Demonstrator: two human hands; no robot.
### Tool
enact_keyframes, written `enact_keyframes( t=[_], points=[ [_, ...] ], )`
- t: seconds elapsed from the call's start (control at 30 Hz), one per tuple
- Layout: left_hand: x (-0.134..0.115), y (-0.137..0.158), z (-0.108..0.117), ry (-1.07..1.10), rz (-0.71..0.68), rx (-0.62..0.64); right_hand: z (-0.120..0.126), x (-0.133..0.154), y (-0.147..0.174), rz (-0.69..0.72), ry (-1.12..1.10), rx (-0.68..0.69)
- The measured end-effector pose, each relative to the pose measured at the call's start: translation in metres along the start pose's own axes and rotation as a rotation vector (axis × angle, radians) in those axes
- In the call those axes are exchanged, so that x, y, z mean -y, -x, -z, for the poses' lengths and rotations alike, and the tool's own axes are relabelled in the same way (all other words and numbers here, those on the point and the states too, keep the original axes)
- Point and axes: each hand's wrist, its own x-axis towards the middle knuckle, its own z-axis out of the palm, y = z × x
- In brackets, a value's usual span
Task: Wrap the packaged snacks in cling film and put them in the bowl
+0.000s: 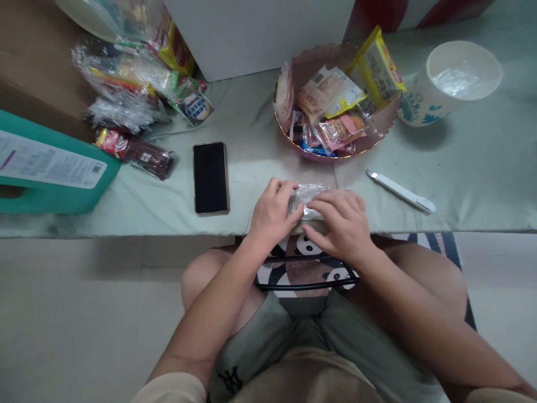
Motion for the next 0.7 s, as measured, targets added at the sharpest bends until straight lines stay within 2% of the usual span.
enact_keyframes(
  t=[0.1,0.17,0.23,0.3,0.37,0.47,0.5,0.57,0.63,0.7],
  points=[
    [0.0,-0.001,0.002,0.039,-0.099,-0.059,0.003,0.003,0.003,-0.013,-0.037,0.234],
    [-0.003,-0.002,0.005,0.034,-0.195,-0.072,0.005,0.002,0.007,0.019,-0.056,0.314],
    [-0.005,-0.003,0.008,-0.008,-0.222,-0.011,0.007,0.0,0.012,0.108,-0.044,0.358],
    [-0.006,-0.005,0.009,-0.078,-0.194,0.089,0.009,-0.001,0.015,0.19,-0.026,0.329],
    [-0.006,-0.008,0.01,-0.132,-0.161,0.152,0.012,-0.001,0.017,0.231,-0.054,0.224],
    [-0.003,-0.015,0.011,-0.08,-0.1,0.065,0.021,0.001,0.016,0.229,-0.167,0.038],
    [-0.001,-0.017,0.011,-0.035,-0.083,0.01,0.026,0.0,0.014,0.188,-0.213,-0.013],
    [0.0,-0.022,0.012,0.05,-0.064,-0.073,0.04,-0.007,0.01,0.015,-0.269,-0.092],
    [0.001,-0.026,0.012,0.099,-0.07,-0.096,0.058,-0.023,0.004,-0.235,-0.244,-0.2],
    [-0.001,-0.03,0.011,0.119,-0.084,-0.08,0.079,-0.05,-0.009,-0.444,-0.148,-0.379]
  ],
)
